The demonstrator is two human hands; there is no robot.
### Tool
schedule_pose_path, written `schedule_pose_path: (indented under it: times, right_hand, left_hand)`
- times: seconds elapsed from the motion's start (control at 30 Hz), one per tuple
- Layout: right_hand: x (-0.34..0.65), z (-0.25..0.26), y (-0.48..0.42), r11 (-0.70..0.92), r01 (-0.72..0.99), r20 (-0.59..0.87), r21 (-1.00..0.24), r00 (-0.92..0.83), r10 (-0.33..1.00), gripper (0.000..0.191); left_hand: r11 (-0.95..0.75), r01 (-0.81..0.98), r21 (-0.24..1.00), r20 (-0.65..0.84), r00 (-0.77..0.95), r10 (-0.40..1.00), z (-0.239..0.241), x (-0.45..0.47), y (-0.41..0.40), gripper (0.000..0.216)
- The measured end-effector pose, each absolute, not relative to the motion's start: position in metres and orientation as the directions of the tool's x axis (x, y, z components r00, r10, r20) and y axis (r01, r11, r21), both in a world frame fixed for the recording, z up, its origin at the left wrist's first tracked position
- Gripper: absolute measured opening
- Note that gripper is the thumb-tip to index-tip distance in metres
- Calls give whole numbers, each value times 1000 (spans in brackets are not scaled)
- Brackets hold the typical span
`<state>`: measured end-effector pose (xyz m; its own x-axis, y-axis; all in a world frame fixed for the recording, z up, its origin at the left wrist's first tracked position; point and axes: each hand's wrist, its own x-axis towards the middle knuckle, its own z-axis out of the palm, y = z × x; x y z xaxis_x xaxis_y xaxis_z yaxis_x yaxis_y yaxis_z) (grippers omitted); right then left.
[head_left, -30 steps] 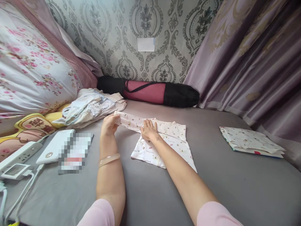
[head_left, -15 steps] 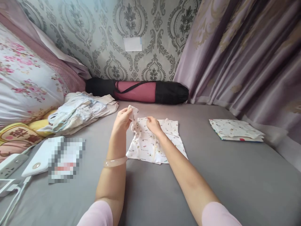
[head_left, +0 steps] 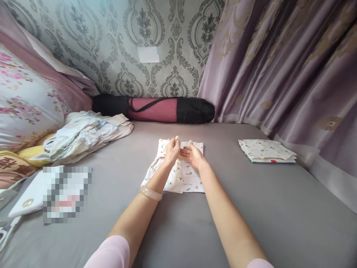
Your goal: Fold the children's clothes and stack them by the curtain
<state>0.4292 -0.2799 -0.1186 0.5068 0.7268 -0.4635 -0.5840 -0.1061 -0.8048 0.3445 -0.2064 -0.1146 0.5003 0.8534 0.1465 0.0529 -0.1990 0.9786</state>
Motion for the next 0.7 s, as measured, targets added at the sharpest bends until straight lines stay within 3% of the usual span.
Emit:
schedule_pose_path:
  times: [0.17,0.27,0.33,0.47,0.6,0.7]
  right_hand:
    - [435,-123,-276,-75,-566,-406,-821,486,774,45]
    - [435,-128,-274,-63,-504,-373,-862,544,752,21]
    - [436,-133,-274,-65,-427,-335,-902,597,729,9]
    - [442,-145,-272,-118,-164,-201,-979,711,674,22]
    - [454,-153,-272,-185,112,-37,-976,758,651,36]
    - [460,-154,-276,-303,293,36,-907,770,637,42]
  left_hand:
    - [-176,22,984,116,668,735,-113,342,-202,41]
    - [-242,60,969,156,611,776,-116,333,-181,39]
    - [-329,214,920,167,546,821,-120,325,-166,34]
    - [-476,533,699,116,572,812,-130,307,-149,45]
    - [-606,596,527,44,693,720,-139,301,-151,47]
    - [-662,601,447,41,726,687,-143,302,-154,45]
